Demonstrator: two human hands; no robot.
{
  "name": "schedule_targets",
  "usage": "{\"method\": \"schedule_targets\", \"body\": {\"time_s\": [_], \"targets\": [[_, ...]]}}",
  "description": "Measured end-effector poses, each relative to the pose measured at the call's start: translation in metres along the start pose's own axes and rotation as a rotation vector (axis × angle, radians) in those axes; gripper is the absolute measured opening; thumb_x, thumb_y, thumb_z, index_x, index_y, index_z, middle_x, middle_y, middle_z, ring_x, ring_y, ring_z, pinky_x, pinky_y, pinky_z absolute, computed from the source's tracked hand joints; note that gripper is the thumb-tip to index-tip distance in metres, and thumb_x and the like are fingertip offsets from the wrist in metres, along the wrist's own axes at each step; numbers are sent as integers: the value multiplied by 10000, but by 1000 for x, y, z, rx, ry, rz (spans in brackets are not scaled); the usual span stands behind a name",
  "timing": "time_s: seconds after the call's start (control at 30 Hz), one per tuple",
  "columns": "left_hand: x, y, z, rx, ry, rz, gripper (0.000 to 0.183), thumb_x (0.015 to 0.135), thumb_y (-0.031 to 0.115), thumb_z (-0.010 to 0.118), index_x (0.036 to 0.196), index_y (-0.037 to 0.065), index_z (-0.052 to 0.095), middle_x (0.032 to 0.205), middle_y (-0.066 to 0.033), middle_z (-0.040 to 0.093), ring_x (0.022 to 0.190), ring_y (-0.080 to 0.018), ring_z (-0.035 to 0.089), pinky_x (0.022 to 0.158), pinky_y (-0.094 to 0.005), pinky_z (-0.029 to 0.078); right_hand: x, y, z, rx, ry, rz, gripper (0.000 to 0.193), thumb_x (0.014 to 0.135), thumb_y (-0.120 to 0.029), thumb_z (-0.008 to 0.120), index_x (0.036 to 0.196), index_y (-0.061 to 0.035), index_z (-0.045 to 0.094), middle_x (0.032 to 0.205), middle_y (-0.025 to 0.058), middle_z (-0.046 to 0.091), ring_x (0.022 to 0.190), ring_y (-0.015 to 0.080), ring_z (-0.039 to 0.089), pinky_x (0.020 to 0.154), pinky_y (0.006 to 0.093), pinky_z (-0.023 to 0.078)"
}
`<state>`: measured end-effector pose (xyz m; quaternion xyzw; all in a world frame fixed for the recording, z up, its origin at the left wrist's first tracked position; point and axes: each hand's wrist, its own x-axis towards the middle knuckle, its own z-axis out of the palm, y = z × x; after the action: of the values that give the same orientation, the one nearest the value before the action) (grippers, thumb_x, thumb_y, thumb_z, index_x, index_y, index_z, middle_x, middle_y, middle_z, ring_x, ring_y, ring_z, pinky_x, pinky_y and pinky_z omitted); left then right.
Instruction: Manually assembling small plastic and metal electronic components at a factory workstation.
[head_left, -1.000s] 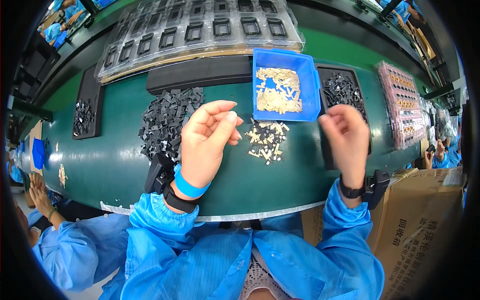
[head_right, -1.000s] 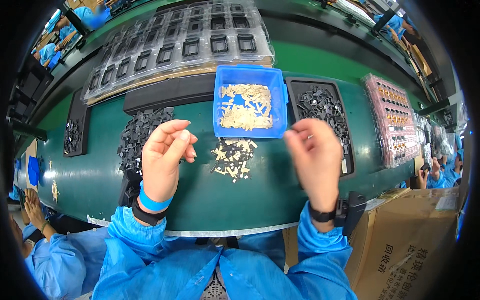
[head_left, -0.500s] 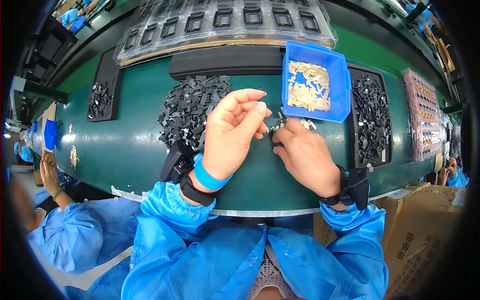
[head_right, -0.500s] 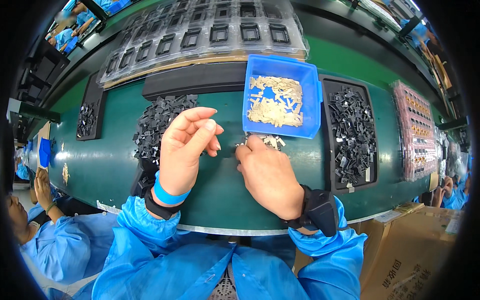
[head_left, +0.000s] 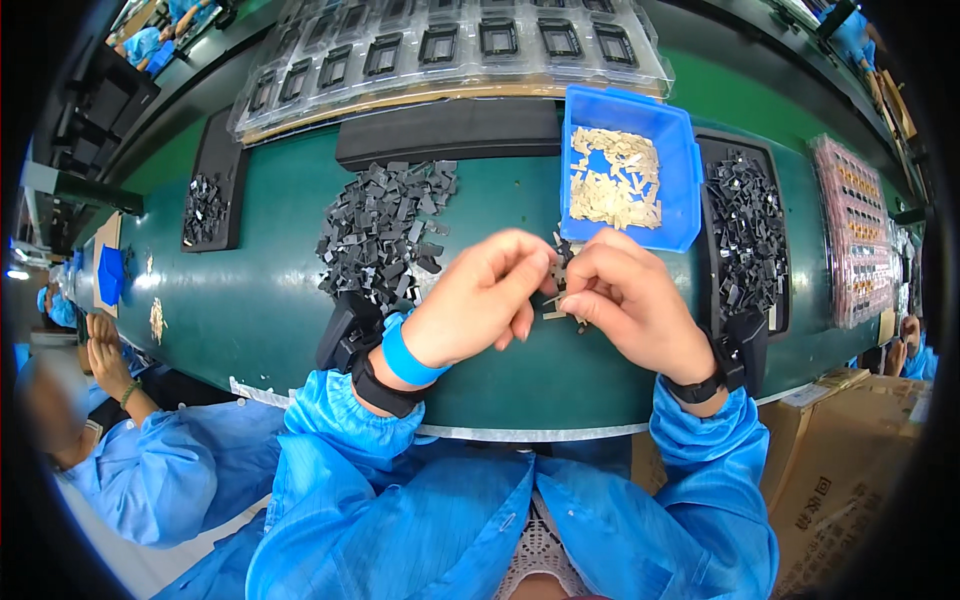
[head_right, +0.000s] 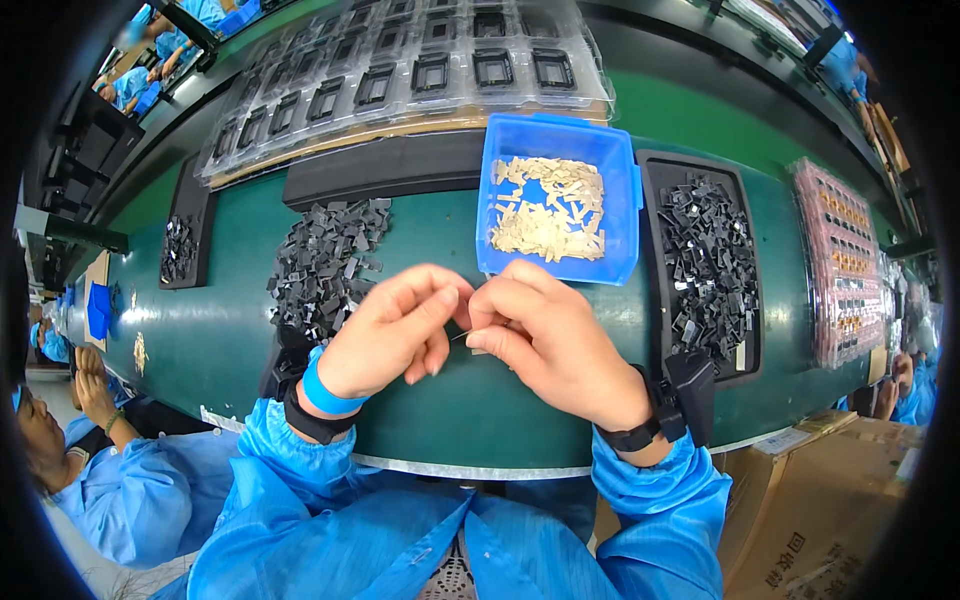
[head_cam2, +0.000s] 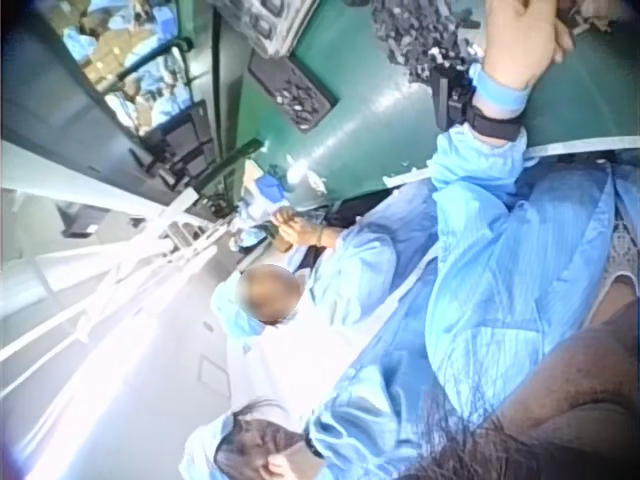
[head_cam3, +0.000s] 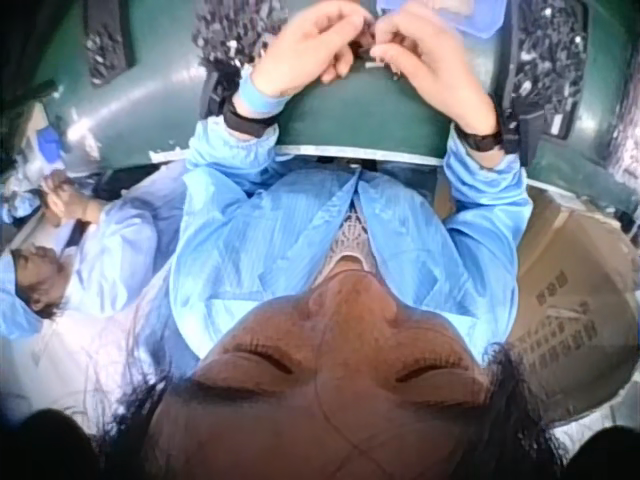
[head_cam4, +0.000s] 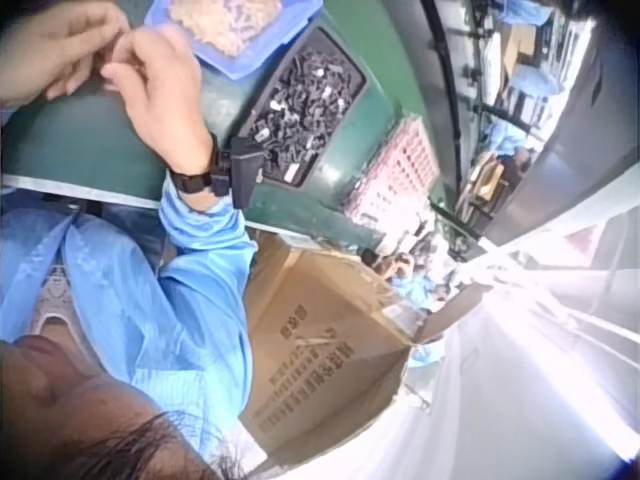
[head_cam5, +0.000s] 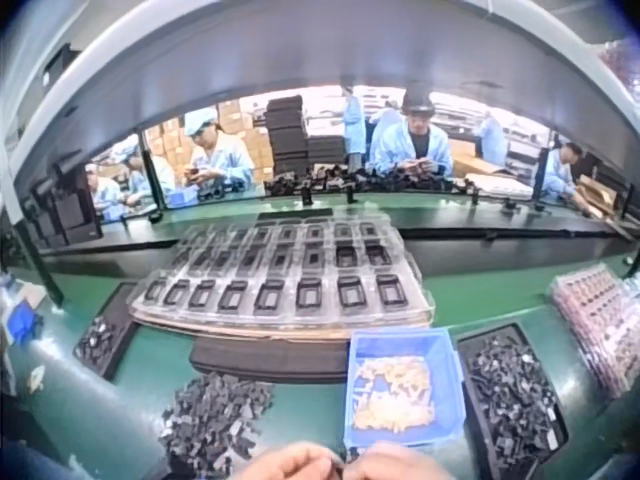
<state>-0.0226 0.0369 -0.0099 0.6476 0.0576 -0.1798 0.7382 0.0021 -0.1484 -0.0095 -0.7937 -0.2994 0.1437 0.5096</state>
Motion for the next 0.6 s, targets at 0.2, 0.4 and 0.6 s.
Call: {"method": "schedule_targets", "body": {"time_s": [0.2, 0.4, 0.6], "targets": [[-3, 5, -6, -151, -389, -203, 214, 918, 245, 501, 939, 36, 541, 814, -15, 576, 526, -35, 486, 415, -164, 371, 3, 5, -4, 150, 38, -212, 91, 757, -56, 665, 808, -57, 589, 750, 26, 474, 639, 118, 473, 530, 233, 384], [-2, -5, 5, -238, -91, 38, 123, 900, 165, 534, 895, 42, 538, 743, -8, 551, 521, -42, 459, 427, -170, 352, -3, -2, 7, 527, 152, 173, 94, 801, -89, 639, 814, -27, 569, 727, 14, 493, 561, 61, 449, 486, 207, 353], [-1, -5, 8, -72, -65, 70, 105, 890, 130, 545, 912, 30, 566, 772, -7, 563, 558, -41, 478, 452, -173, 380, -2, 3, 8, 420, 162, 235, 88, 811, -79, 614, 819, -19, 550, 694, 6, 495, 550, 51, 450, 481, 209, 359]]}}
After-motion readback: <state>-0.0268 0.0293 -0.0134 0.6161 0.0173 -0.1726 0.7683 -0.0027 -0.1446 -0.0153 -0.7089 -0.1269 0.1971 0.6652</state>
